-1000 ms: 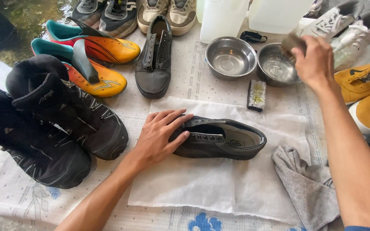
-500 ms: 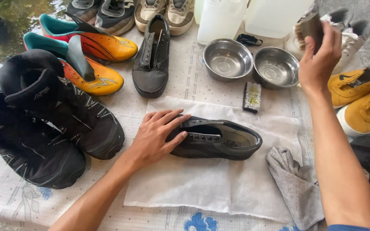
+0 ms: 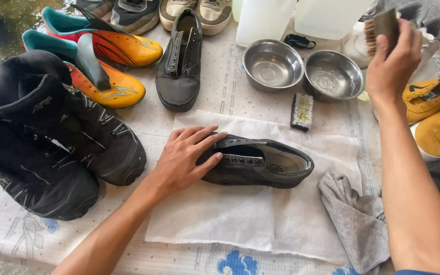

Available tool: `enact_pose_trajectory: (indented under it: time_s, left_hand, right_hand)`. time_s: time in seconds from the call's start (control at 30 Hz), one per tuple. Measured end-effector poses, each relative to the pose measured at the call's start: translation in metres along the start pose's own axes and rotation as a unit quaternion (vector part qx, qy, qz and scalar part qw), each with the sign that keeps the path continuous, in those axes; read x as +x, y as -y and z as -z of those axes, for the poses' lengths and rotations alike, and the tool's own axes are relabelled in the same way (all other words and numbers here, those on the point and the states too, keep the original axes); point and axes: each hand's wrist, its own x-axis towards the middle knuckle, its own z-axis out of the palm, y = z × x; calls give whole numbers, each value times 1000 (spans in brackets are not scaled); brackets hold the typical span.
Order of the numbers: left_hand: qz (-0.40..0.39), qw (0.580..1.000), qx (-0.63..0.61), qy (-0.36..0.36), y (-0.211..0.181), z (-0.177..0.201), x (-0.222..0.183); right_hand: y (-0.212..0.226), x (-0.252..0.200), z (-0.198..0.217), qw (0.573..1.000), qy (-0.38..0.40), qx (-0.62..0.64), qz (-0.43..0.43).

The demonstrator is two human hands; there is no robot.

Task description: The person is cleaning a black shoe by first wiping it with a cloth and then scrubbing it with a brush.

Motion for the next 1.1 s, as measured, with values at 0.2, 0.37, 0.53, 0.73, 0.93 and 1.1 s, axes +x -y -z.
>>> enact_pose_trajectory:
  time_s: [0.2, 0.37, 0.53, 0.73, 0.93, 1.1]
  left_hand:
    - [2, 1000, -11, 8, -4, 4, 1]
    - [1, 1000, -1, 10, -4, 3, 0]
    - [1, 1000, 4, 6, -3, 2, 1]
    - [-3, 1000, 1, 13, -2, 4, 4]
    - [-10, 1000, 2, 10, -2, 4, 5]
    - [3, 1000, -6, 16, -2, 6, 5]
  right_hand:
    - [-14, -6, 1, 982, 182, -39, -17]
    - [-20, -12, -8, 973, 226, -30, 30]
    - [-16, -10, -1, 995, 84, -9, 55]
    - [-26, -11, -3, 995, 79, -6, 53]
    - [-20, -10, 6, 996, 78, 10, 51]
    - [-13, -3, 5, 997, -12, 7, 72]
